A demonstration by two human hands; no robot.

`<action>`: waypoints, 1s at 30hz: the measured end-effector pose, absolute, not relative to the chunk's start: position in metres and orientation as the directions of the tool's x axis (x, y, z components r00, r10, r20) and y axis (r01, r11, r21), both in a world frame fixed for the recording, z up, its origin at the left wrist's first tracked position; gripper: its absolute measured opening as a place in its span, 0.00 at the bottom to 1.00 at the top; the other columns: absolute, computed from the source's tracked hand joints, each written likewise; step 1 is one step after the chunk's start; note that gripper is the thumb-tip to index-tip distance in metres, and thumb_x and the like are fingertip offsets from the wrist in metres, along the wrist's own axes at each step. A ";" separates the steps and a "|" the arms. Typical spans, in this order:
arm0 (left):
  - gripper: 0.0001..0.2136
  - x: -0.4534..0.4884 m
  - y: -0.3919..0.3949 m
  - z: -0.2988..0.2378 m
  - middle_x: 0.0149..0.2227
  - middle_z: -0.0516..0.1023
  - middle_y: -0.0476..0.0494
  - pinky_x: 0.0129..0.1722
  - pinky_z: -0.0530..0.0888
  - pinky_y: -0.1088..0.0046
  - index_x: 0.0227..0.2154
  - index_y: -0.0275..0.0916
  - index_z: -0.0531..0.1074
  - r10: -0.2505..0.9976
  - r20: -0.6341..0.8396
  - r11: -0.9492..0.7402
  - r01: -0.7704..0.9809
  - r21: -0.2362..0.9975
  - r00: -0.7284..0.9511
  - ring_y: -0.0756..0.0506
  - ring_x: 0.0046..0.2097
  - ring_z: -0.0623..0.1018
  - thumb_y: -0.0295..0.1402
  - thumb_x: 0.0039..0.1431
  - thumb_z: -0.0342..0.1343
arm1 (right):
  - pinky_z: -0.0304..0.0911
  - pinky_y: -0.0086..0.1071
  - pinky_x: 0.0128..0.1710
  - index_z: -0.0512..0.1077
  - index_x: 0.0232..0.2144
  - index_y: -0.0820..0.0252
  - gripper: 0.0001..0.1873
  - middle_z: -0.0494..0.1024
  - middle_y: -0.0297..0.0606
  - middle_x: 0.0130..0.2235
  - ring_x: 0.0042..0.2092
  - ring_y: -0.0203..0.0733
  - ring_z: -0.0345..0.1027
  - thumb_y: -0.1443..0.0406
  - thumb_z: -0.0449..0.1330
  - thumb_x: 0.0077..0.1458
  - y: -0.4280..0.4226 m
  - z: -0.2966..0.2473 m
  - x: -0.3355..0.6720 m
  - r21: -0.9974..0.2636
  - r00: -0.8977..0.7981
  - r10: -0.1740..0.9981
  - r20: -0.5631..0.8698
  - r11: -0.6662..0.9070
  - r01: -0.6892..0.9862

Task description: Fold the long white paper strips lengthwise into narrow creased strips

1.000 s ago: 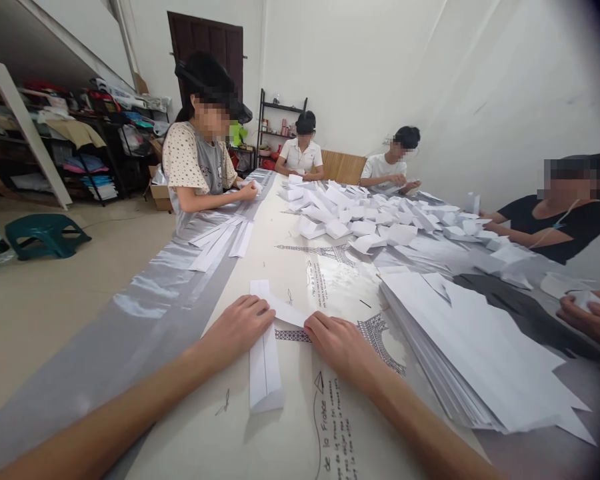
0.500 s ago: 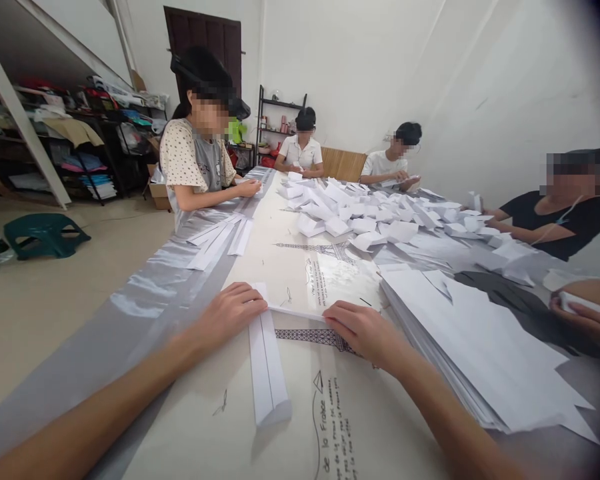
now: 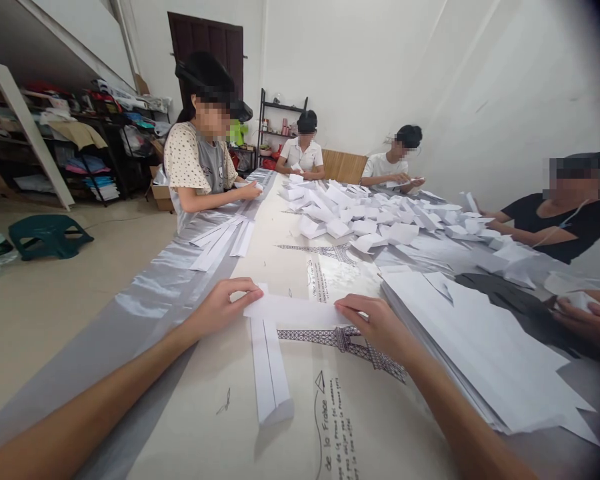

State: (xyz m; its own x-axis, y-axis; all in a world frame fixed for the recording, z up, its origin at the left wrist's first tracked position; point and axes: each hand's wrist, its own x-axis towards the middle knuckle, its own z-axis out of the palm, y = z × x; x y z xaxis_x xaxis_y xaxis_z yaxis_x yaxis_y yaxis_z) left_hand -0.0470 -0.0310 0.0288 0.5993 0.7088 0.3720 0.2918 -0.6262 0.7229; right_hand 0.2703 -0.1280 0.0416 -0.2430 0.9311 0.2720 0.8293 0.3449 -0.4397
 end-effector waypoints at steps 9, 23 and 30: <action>0.18 -0.058 -0.016 0.021 0.26 0.68 0.51 0.33 0.65 0.76 0.24 0.36 0.70 0.824 0.332 -0.474 0.238 0.848 0.459 0.50 0.31 0.67 0.45 0.62 0.54 | 0.65 0.36 0.32 0.76 0.35 0.56 0.18 0.81 0.39 0.36 0.34 0.45 0.72 0.56 0.50 0.67 -0.120 0.037 0.293 -0.497 -0.133 0.946 0.296 0.271 0.824; 0.15 -0.058 -0.013 0.020 0.29 0.74 0.48 0.34 0.67 0.76 0.27 0.35 0.75 0.773 0.187 -0.415 0.260 0.872 0.606 0.48 0.33 0.71 0.43 0.61 0.56 | 0.66 0.38 0.34 0.75 0.35 0.56 0.18 0.81 0.39 0.36 0.34 0.45 0.72 0.58 0.48 0.67 -0.114 0.023 0.302 -0.429 -0.153 0.952 0.266 0.259 0.865; 0.17 -0.063 -0.014 0.020 0.19 0.66 0.53 0.19 0.60 0.79 0.24 0.35 0.73 0.831 0.103 -0.252 0.204 0.946 0.547 0.54 0.19 0.63 0.44 0.59 0.58 | 0.64 0.36 0.30 0.75 0.32 0.56 0.18 0.80 0.38 0.32 0.31 0.43 0.70 0.54 0.51 0.66 -0.117 0.030 0.296 -0.524 -0.073 0.943 0.323 0.243 0.816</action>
